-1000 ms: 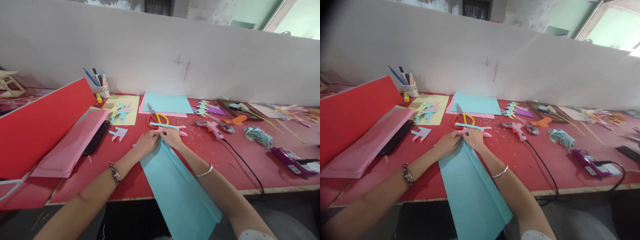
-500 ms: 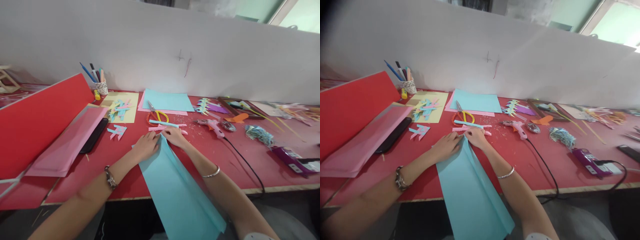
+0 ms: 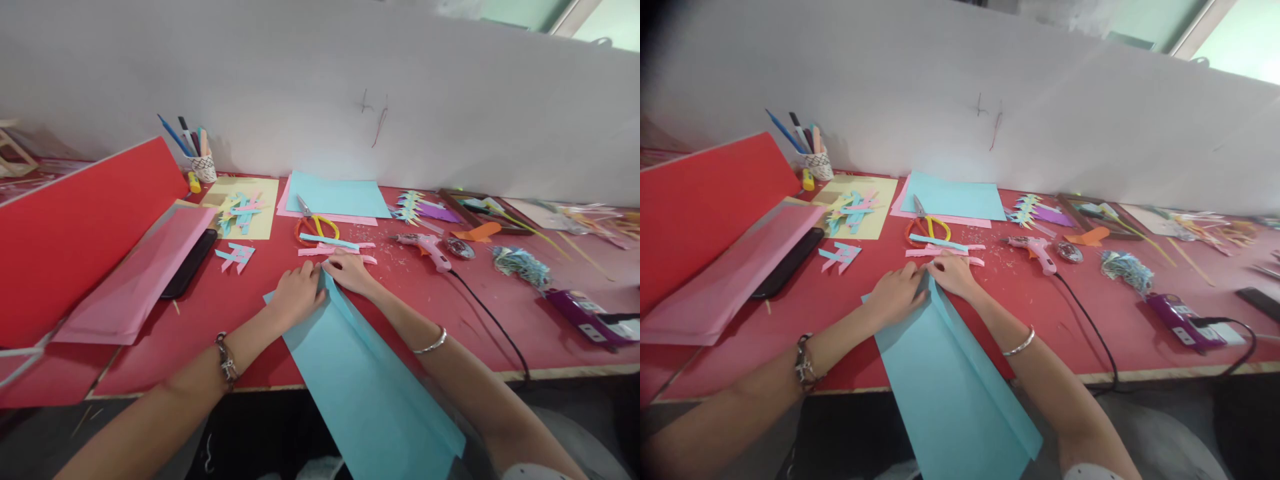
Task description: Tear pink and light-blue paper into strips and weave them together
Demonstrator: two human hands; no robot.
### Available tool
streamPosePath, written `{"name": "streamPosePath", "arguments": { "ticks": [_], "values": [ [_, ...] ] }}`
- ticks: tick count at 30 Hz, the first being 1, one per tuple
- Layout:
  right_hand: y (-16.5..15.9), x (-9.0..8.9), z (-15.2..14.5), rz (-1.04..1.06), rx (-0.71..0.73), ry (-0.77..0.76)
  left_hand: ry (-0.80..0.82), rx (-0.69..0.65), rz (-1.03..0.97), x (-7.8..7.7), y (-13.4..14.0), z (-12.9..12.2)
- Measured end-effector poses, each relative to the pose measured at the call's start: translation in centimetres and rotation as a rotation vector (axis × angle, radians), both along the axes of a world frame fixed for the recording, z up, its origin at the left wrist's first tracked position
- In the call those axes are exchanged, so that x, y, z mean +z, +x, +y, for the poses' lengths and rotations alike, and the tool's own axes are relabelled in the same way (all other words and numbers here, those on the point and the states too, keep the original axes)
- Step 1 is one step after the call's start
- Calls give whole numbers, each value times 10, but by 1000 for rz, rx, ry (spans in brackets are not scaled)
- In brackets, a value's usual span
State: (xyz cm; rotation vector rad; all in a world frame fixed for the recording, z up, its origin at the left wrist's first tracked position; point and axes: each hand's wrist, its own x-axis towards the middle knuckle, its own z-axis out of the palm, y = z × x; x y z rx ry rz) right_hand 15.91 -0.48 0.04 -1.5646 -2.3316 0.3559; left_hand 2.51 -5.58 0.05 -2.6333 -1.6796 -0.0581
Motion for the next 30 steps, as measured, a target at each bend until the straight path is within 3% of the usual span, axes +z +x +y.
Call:
{"name": "streamPosePath", "arguments": {
  "ticks": [6, 23, 30],
  "values": [
    [-3, 3, 6, -15, -28, -39, -16, -1, 26, 2, 1, -2],
    [6, -5, 3, -53, -40, 64, 40, -38, 36, -4, 0, 1],
    [9, 4, -7, 35, -50, 21, 8, -128, 32, -5, 4, -4]
  ]
}}
